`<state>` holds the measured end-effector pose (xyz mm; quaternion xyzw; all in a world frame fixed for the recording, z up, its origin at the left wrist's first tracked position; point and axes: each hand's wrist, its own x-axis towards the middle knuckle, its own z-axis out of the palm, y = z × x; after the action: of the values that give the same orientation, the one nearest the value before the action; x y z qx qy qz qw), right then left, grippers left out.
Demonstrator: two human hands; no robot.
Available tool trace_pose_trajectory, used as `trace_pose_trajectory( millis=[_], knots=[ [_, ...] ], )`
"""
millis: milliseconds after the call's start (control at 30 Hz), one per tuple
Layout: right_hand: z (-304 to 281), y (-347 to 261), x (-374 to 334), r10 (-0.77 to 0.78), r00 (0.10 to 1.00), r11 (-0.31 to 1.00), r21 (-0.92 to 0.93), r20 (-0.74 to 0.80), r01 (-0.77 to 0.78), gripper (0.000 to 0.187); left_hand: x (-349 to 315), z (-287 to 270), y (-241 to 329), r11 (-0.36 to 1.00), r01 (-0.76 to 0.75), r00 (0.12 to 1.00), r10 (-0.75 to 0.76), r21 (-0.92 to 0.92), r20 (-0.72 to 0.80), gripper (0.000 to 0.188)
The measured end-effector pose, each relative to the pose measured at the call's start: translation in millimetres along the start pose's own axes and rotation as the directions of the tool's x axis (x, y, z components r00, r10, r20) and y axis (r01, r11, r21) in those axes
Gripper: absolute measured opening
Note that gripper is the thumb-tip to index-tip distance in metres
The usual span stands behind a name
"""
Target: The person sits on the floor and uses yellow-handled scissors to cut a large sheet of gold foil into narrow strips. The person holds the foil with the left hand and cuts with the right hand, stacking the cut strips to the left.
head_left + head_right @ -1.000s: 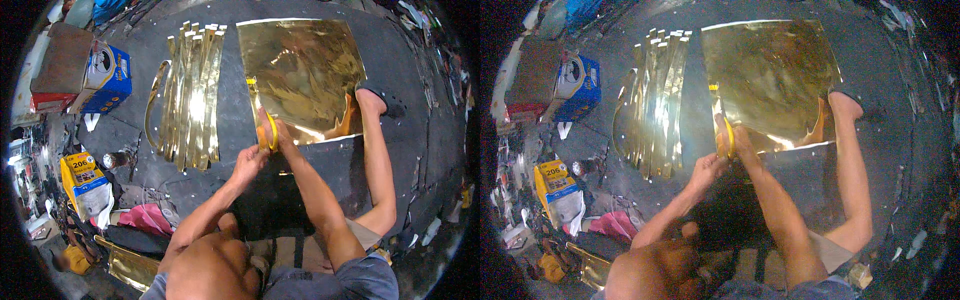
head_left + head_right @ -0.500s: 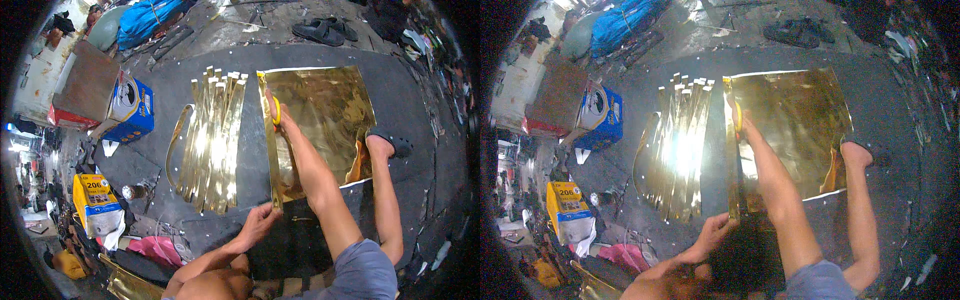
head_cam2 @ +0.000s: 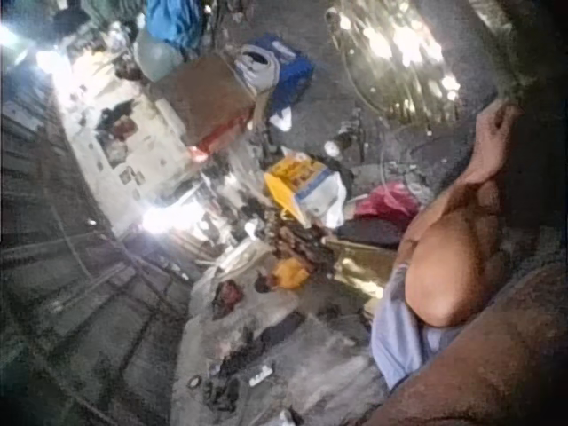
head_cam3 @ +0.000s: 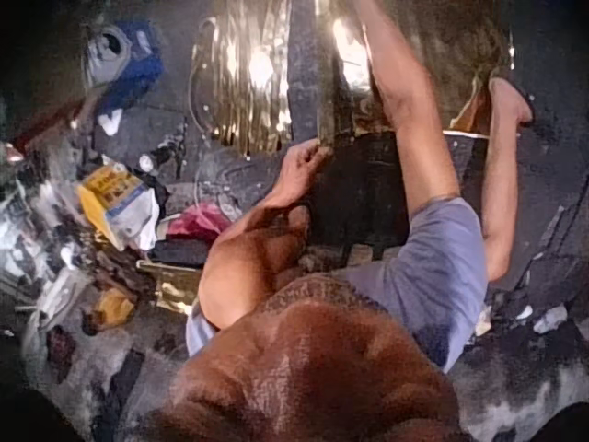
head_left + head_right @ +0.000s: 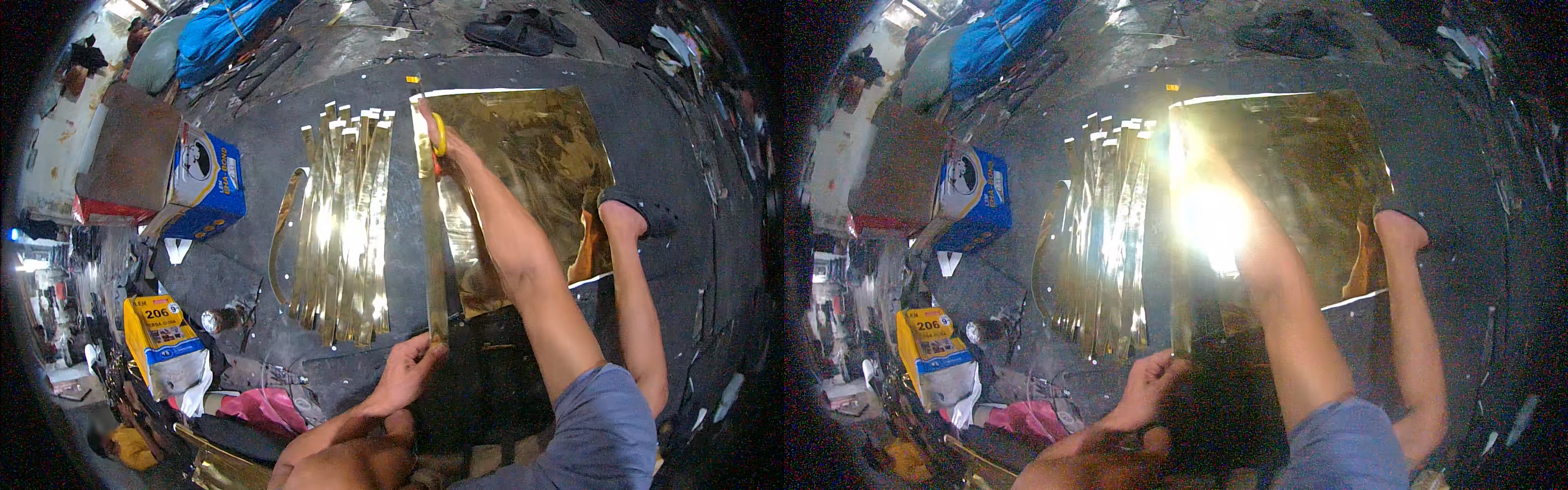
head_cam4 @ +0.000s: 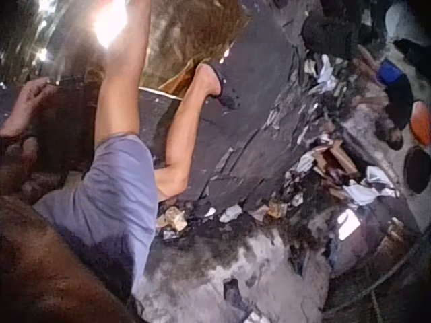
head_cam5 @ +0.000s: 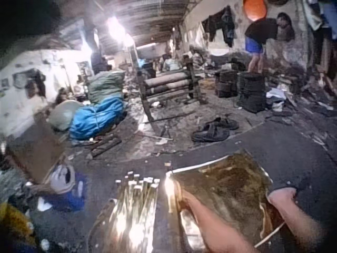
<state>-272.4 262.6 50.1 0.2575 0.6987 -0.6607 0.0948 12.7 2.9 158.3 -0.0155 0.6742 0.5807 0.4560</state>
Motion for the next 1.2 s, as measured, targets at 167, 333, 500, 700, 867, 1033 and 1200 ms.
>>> trace_pose_trajectory(
  millis=[167, 333, 500, 700, 867, 1033, 1200],
  knots=[
    [-11.0, 8.9, 3.1, 0.005, 1.000, 1.000, -0.007, 0.014, -0.005, 0.090, 15.8, -25.2, -21.0, 0.986, -0.110, 0.974, 0.132, 0.125, -0.184, 0.024],
    [-30.1, 38.5, -33.3, 0.044, 0.993, 0.999, 0.010, 0.105, -0.046, 0.095, 36.3, -73.2, -50.2, 0.506, 0.203, 0.746, 0.475, 0.838, -0.467, 0.070],
    [-52.6, 77.3, -151.4, -0.073, 0.983, 0.982, 0.187, 0.168, 0.041, 0.080, 84.5, -26.4, -61.1, 0.882, -0.163, 0.894, 0.322, 0.443, -0.311, 0.047],
    [-61.1, 146.3, -342.1, 0.256, 0.966, 0.950, 0.175, 0.045, -0.260, 0.083, 158.2, 22.2, -101.5, 0.970, 0.056, 0.943, -0.129, -0.235, -0.307, 0.029],
    [-40.8, 191.6, -448.0, 0.504, 0.742, 0.631, 0.399, 0.442, -0.665, 0.087, 162.4, 27.9, -87.4, 0.986, 0.095, 0.959, -0.127, -0.135, -0.254, 0.009],
    [-13.1, 181.1, -458.0, 0.578, 0.726, 0.722, 0.181, 0.373, -0.668, 0.090, 154.8, 31.1, -80.6, 0.996, 0.060, 0.974, -0.073, -0.068, -0.215, 0.007],
    [-12.3, 191.0, -434.6, 0.610, 0.737, 0.729, 0.158, 0.291, -0.666, 0.093, 147.8, 34.0, -67.8, 0.998, 0.054, 0.976, -0.058, -0.022, -0.211, 0.009]
  ],
)
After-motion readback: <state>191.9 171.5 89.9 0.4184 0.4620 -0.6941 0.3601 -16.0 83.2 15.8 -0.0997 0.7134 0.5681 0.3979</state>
